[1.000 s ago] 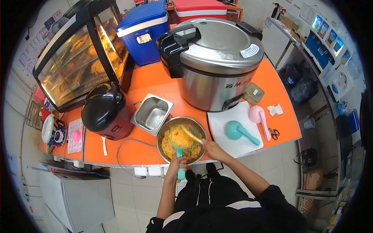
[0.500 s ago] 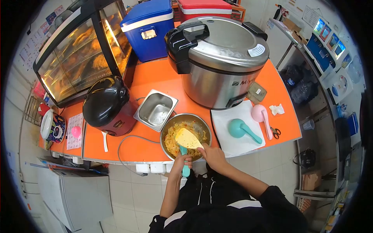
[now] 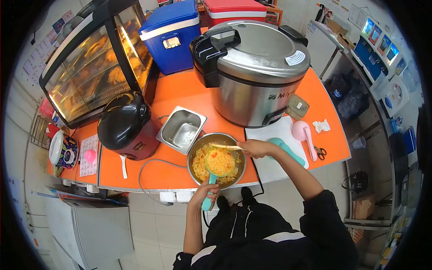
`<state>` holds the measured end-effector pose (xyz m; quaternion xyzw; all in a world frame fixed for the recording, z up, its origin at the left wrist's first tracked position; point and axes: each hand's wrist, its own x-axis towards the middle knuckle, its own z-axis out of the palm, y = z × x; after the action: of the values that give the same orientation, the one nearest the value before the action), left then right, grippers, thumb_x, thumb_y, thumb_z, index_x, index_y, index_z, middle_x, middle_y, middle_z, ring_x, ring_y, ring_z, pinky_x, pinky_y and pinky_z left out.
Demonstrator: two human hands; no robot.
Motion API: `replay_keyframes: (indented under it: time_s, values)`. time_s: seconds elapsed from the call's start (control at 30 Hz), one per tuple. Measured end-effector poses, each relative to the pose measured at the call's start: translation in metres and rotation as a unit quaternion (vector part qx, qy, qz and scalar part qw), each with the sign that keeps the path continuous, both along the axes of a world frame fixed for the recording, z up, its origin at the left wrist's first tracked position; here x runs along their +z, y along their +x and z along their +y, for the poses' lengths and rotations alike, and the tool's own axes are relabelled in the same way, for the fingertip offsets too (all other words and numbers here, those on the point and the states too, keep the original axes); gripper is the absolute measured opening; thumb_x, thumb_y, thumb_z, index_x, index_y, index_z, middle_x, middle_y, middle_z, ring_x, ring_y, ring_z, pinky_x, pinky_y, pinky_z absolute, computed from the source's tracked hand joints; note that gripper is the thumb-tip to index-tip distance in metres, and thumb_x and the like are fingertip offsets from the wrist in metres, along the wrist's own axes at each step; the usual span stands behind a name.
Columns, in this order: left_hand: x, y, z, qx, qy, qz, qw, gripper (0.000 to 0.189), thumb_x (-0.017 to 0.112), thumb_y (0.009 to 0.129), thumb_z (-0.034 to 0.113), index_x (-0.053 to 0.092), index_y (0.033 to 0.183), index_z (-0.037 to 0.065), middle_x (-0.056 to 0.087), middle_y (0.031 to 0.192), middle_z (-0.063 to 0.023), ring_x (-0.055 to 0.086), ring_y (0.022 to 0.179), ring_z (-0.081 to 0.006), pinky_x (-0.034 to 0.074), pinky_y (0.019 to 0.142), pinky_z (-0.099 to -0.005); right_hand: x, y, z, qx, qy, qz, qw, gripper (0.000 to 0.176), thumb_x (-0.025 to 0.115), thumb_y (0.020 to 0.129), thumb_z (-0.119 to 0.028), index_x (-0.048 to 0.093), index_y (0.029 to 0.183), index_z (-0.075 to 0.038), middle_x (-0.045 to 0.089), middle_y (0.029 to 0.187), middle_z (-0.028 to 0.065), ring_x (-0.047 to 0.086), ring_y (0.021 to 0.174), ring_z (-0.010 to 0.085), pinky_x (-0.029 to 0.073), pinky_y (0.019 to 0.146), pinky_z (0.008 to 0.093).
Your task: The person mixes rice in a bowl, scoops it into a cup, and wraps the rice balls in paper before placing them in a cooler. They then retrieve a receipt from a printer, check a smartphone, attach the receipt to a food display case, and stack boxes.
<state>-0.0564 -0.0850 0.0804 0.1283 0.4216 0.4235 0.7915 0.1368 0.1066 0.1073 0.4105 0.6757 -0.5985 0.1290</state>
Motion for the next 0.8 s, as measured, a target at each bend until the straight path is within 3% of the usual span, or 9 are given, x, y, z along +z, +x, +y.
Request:
replay_keyframes:
  time_s: [0.03, 0.1, 0.13, 0.2, 0.33, 0.6, 0.7, 0.77, 0.8]
  values:
    - [-0.001, 0.0, 0.0, 0.001, -0.007, 0.009, 1.0, 0.022, 0.044, 0.08, 0.004, 0.035, 0.098, 0.011, 0.035, 0.057, 0.0039, 0.031, 0.038, -0.0021, 0.03, 0.033, -0.0178, -0.004, -0.003, -0.011, 0.002, -0.001, 0.0, 1.0, 0.049, 0.029, 0.089, -0.046, 0.047, 0.065, -0.008, 0.039, 0.044, 0.0013, 0.036, 0.035, 0.0135, 0.03, 0.032, 0.0278]
    - [-0.007, 0.002, 0.0, 0.004, -0.017, 0.017, 1.0, 0.025, 0.044, 0.081, 0.004, 0.034, 0.102, 0.011, 0.035, 0.058, 0.0038, 0.03, 0.038, -0.0016, 0.03, 0.033, -0.0181, -0.014, -0.007, -0.049, 0.001, 0.429, 0.036, 0.903, 0.051, 0.031, 0.089, -0.042, 0.056, 0.07, -0.002, 0.054, 0.054, 0.0145, 0.053, 0.049, 0.0286, 0.042, 0.047, 0.0392]
    - [-0.013, 0.006, 0.003, 0.013, -0.034, 0.009, 0.999, 0.021, 0.044, 0.08, 0.005, 0.035, 0.098, 0.01, 0.035, 0.057, 0.0038, 0.031, 0.038, -0.0021, 0.03, 0.033, -0.0183, -0.005, -0.012, -0.065, 0.001, 0.428, 0.036, 0.903, 0.051, 0.031, 0.089, -0.042, 0.056, 0.07, -0.002, 0.054, 0.054, 0.0145, 0.053, 0.049, 0.0286, 0.042, 0.047, 0.0392]
    - [-0.022, 0.009, 0.006, 0.022, -0.05, 0.002, 0.998, 0.018, 0.045, 0.08, 0.006, 0.036, 0.095, 0.009, 0.036, 0.057, 0.0037, 0.032, 0.039, -0.0025, 0.031, 0.033, -0.0184, 0.024, -0.019, -0.09, -0.015, 0.354, -0.029, 0.935, 0.051, 0.031, 0.088, -0.039, 0.06, 0.075, 0.001, 0.058, 0.069, 0.0224, 0.057, 0.071, 0.0384, 0.043, 0.065, 0.0463]
    - [-0.018, 0.01, -0.001, -0.006, -0.028, 0.048, 0.998, 0.018, 0.045, 0.079, 0.005, 0.035, 0.093, 0.009, 0.037, 0.058, 0.0024, 0.032, 0.041, -0.0041, 0.032, 0.035, -0.0203, 0.027, -0.005, -0.045, 0.014, 0.215, 0.003, 0.977, 0.056, 0.028, 0.09, -0.041, 0.054, 0.073, 0.005, 0.055, 0.068, 0.0246, 0.055, 0.067, 0.0381, 0.042, 0.063, 0.0441]
    - [-0.01, 0.02, 0.012, 0.013, -0.05, 0.088, 0.995, 0.023, 0.044, 0.078, 0.004, 0.034, 0.097, 0.011, 0.035, 0.059, 0.002, 0.034, 0.042, -0.0053, 0.034, 0.037, -0.0222, -0.019, -0.007, -0.09, -0.107, 0.321, -0.034, 0.94, 0.053, 0.029, 0.09, -0.039, 0.057, 0.08, 0.004, 0.056, 0.07, 0.0255, 0.056, 0.07, 0.0393, 0.043, 0.066, 0.0439]
    - [-0.023, 0.015, 0.005, 0.002, -0.041, 0.057, 0.998, 0.026, 0.044, 0.079, 0.004, 0.032, 0.1, 0.012, 0.035, 0.058, 0.0022, 0.033, 0.041, -0.0051, 0.034, 0.037, -0.0218, -0.014, 0.002, -0.069, -0.074, 0.302, 0.093, 0.946, 0.053, 0.028, 0.091, -0.04, 0.056, 0.079, 0.003, 0.056, 0.068, 0.0252, 0.055, 0.066, 0.0391, 0.043, 0.064, 0.0447]
    - [-0.021, 0.015, 0.005, 0.004, -0.011, 0.062, 0.998, 0.026, 0.043, 0.079, 0.004, 0.032, 0.101, 0.012, 0.034, 0.058, 0.0024, 0.033, 0.04, -0.0049, 0.033, 0.035, -0.0211, 0.016, 0.014, -0.049, -0.133, 0.135, 0.083, 0.978, 0.053, 0.028, 0.091, -0.039, 0.055, 0.075, 0.003, 0.056, 0.069, 0.0239, 0.055, 0.066, 0.038, 0.042, 0.062, 0.045]
    - [-0.021, 0.015, 0.005, 0.003, -0.01, 0.061, 0.998, 0.026, 0.043, 0.079, 0.004, 0.032, 0.101, 0.012, 0.034, 0.058, 0.0024, 0.033, 0.04, -0.0049, 0.033, 0.035, -0.0211, 0.01, 0.018, -0.047, -0.176, 0.145, 0.107, 0.968, 0.051, 0.028, 0.091, -0.038, 0.054, 0.075, 0.002, 0.055, 0.068, 0.0227, 0.054, 0.066, 0.0363, 0.042, 0.061, 0.0435]
